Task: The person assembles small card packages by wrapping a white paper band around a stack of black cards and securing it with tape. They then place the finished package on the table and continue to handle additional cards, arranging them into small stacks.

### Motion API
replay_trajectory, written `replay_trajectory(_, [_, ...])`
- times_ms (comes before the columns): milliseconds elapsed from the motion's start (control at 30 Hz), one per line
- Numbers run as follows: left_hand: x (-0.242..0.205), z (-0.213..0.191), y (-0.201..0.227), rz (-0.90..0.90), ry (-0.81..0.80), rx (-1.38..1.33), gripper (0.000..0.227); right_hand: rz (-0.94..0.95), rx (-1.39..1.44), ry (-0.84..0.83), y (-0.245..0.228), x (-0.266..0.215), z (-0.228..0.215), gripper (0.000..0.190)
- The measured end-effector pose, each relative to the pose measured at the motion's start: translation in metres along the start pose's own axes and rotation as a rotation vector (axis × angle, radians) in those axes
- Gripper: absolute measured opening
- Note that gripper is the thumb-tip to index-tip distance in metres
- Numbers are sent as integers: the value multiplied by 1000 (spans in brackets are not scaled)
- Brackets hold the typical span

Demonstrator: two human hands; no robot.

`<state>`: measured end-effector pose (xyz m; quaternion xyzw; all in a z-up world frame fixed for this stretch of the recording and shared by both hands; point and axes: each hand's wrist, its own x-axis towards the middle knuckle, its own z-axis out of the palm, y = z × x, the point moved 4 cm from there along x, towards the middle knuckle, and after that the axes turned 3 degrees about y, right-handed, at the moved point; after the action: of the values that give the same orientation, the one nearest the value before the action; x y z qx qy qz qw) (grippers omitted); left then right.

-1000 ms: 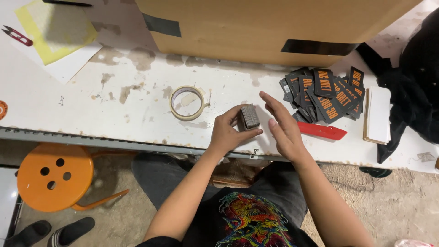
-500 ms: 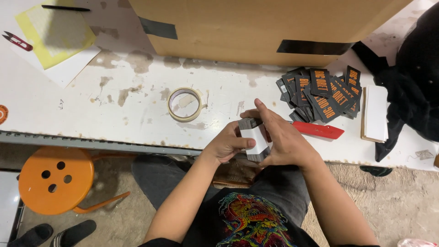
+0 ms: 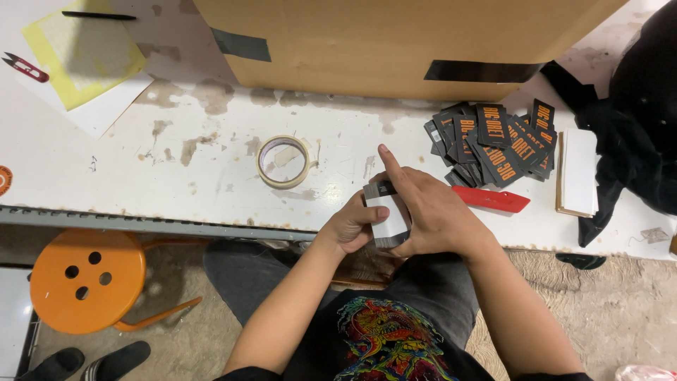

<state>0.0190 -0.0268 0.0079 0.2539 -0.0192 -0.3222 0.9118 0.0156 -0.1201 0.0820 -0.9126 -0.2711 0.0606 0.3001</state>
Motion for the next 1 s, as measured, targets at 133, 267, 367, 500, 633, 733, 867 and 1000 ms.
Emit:
replay_trajectory(133, [8,-42,-27,13,51,-52,47,-72,-32,-16,-21,4,-12,128])
replay_trajectory(267, [4,-28,-23,16,70,-136,54,-80,-18,-25,-18,4,-11,125])
replay_trajectory(367, [1,-17,-19,31,28,-166,60,-85,-20,-11,-11,5,-9,124])
replay_trajectory(500, [5,-32,-31,47,-5,-208,63,-84,-23,-44,-10,6,-7,126])
replay_trajectory(633, [9,-44,-34,48,-21,-197,65,-93,-52,-67,-13,9,-6,125])
replay_trajectory(733, [17,-63,-43,18,-26,-272,76,-89,-59,-78,-20,11,-12,123])
replay_trajectory(867, [10,-59,-39,8,-48,-240,74,-57,-75,-80,-20,14,-13,126])
replay_trajectory(1000, [5,-36,-28,1,-31,-186,71,-23,-59,-89,-22,14,-14,127])
